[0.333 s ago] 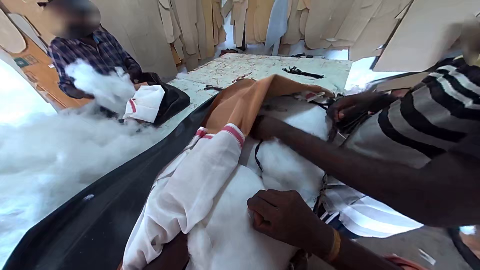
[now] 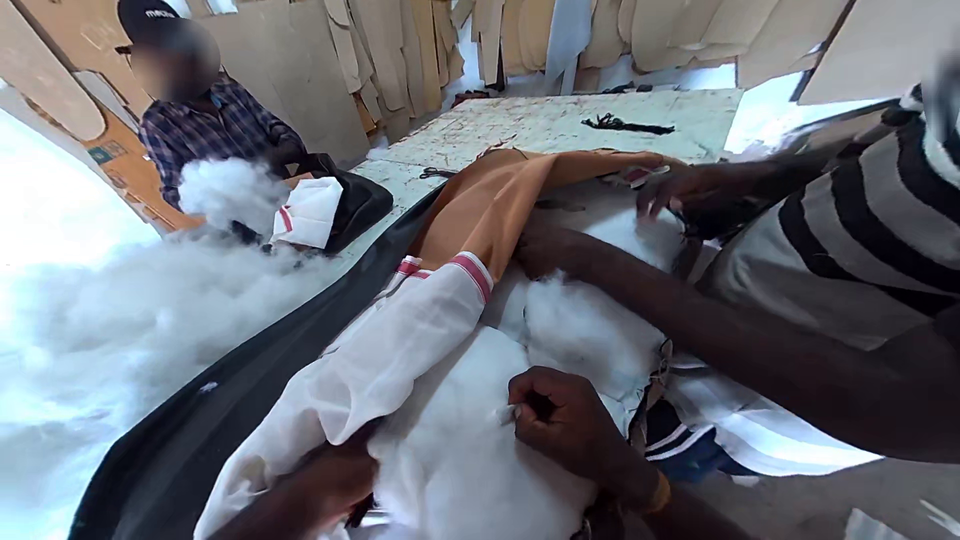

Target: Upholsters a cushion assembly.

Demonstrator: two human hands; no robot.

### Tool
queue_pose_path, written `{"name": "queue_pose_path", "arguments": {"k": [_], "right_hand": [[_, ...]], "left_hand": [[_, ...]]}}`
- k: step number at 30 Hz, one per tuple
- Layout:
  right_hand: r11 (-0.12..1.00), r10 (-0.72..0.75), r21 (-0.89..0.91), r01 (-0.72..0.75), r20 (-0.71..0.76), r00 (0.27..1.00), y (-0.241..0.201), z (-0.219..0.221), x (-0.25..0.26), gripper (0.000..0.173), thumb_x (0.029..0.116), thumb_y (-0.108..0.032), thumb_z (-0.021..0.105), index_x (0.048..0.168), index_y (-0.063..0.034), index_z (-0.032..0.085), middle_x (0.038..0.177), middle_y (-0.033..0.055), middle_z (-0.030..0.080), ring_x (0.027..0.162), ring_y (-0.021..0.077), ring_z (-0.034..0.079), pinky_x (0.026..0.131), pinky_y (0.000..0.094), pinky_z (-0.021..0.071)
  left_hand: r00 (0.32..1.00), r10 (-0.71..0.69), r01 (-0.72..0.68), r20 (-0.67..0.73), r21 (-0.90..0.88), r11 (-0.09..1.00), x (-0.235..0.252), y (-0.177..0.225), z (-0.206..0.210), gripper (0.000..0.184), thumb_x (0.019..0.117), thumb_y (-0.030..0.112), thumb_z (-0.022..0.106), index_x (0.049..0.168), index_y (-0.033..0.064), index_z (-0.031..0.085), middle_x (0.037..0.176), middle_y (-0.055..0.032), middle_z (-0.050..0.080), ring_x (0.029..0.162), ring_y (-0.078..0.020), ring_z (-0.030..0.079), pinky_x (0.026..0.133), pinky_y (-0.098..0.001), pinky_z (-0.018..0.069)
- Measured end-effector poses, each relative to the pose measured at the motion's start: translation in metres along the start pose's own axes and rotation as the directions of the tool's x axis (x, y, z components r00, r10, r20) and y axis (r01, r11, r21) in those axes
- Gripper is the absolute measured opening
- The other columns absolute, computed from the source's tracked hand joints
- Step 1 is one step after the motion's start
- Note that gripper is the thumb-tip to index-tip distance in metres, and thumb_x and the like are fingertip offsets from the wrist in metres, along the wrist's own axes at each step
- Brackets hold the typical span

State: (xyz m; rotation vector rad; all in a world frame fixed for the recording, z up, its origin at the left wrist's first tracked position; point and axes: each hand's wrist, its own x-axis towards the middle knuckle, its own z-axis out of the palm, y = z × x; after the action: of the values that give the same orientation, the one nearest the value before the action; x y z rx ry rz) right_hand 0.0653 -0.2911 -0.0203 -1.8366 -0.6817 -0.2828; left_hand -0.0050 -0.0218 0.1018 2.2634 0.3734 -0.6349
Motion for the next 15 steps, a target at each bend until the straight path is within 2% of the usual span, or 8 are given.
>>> {"name": "queue_pose_path", "arguments": {"k": [1,3,4,6,8,11,13,15], "right_hand": [[0.998,0.038,0.045,-0.038,0.018,0.999,0.001,-0.001,0.0,0.012,0.0909,-0.023,0.063,0.092,-0.0133,0.07,0.078,-0.006,0.063,0.065,-0.0013,0.055,0.056,0.017,0.0464],[0.981,0.109,0.152,-0.117,0.06,0.992,0.003,-0.002,0.001,0.011,0.0904,-0.023,0.064,0.09,-0.0144,0.071,0.076,-0.008,0.062,0.064,-0.0022,0.055,0.056,0.017,0.0454],[0.968,0.135,0.202,-0.148,0.079,0.988,0.005,-0.003,0.003,0.01,0.0902,-0.022,0.063,0.09,-0.0148,0.071,0.075,-0.0088,0.062,0.063,-0.0025,0.054,0.055,0.017,0.0445],[0.942,0.16,0.28,-0.187,0.117,0.98,0.009,-0.003,0.004,0.009,0.0905,-0.022,0.063,0.089,-0.0162,0.071,0.072,-0.0102,0.06,0.062,-0.0029,0.053,0.055,0.0162,0.0439],[0.918,0.164,0.339,-0.206,0.151,0.975,0.012,-0.003,0.004,0.007,0.0898,-0.02,0.065,0.089,-0.0172,0.071,0.069,-0.0105,0.06,0.059,-0.0024,0.053,0.053,0.0161,0.0432],[0.912,0.135,0.362,-0.195,0.186,0.973,0.014,-0.006,0.005,0.005,0.0897,-0.018,0.066,0.09,-0.0173,0.071,0.069,-0.0093,0.06,0.059,-0.0005,0.054,0.053,0.0176,0.0451],[0.911,0.12,0.368,-0.185,0.193,0.974,0.016,-0.007,0.004,0.005,0.0909,-0.02,0.067,0.09,-0.0167,0.071,0.07,-0.0079,0.061,0.06,0.0014,0.056,0.054,0.0195,0.0467],[0.916,0.114,0.359,-0.178,0.192,0.975,0.019,-0.008,0.003,0.007,0.092,-0.023,0.067,0.091,-0.0173,0.071,0.071,-0.0081,0.062,0.061,0.0014,0.057,0.055,0.0199,0.0475]], "left_hand": [[0.995,0.061,-0.072,0.079,0.151,0.986,-0.007,0.003,-0.013,0.039,0.0987,0.007,0.056,0.137,-0.0012,0.054,0.119,-0.0134,0.065,0.107,-0.0154,0.063,0.095,-0.0388,0.0516],[0.959,0.158,-0.24,0.236,0.373,0.896,-0.019,0.002,-0.033,0.025,0.1034,0.019,0.05,0.115,-0.0009,0.059,0.092,-0.0121,0.062,0.083,-0.0196,0.062,0.076,-0.0422,0.0527],[0.944,0.179,-0.299,0.277,0.493,0.817,-0.028,0.006,-0.039,0.03,0.1064,0.025,0.049,0.116,-0.0017,0.059,0.089,-0.0177,0.063,0.081,-0.0298,0.064,0.074,-0.0518,0.0531],[0.941,0.272,-0.335,0.203,0.685,0.647,-0.052,0.023,-0.036,0.046,0.1066,0.036,0.051,0.133,-0.001,0.06,0.103,-0.0269,0.071,0.092,-0.0469,0.07,0.078,-0.0683,0.0541],[0.852,0.522,-0.352,0.03,0.772,0.53,-0.059,0.035,-0.011,0.044,0.104,0.044,0.054,0.125,0.0093,0.069,0.106,-0.0158,0.075,0.093,-0.0381,0.073,0.075,-0.0621,0.0569],[0.555,0.823,-0.505,-0.117,0.739,0.446,-0.015,0.038,0.044,0.031,0.1024,0.044,0.056,0.109,0.0206,0.074,0.11,0.0006,0.074,0.104,-0.02,0.07,0.086,-0.0459,0.0567],[0.487,0.859,-0.505,-0.161,0.75,0.427,0.014,0.042,0.075,0.029,0.1019,0.045,0.057,0.111,0.024,0.075,0.108,0.0043,0.073,0.102,-0.0161,0.068,0.086,-0.0417,0.0556],[0.476,0.854,-0.439,-0.208,0.786,0.436,0.03,0.044,0.09,0.028,0.1006,0.044,0.057,0.105,0.0245,0.075,0.099,0.0064,0.072,0.092,-0.0141,0.067,0.078,-0.037,0.0548]]}}
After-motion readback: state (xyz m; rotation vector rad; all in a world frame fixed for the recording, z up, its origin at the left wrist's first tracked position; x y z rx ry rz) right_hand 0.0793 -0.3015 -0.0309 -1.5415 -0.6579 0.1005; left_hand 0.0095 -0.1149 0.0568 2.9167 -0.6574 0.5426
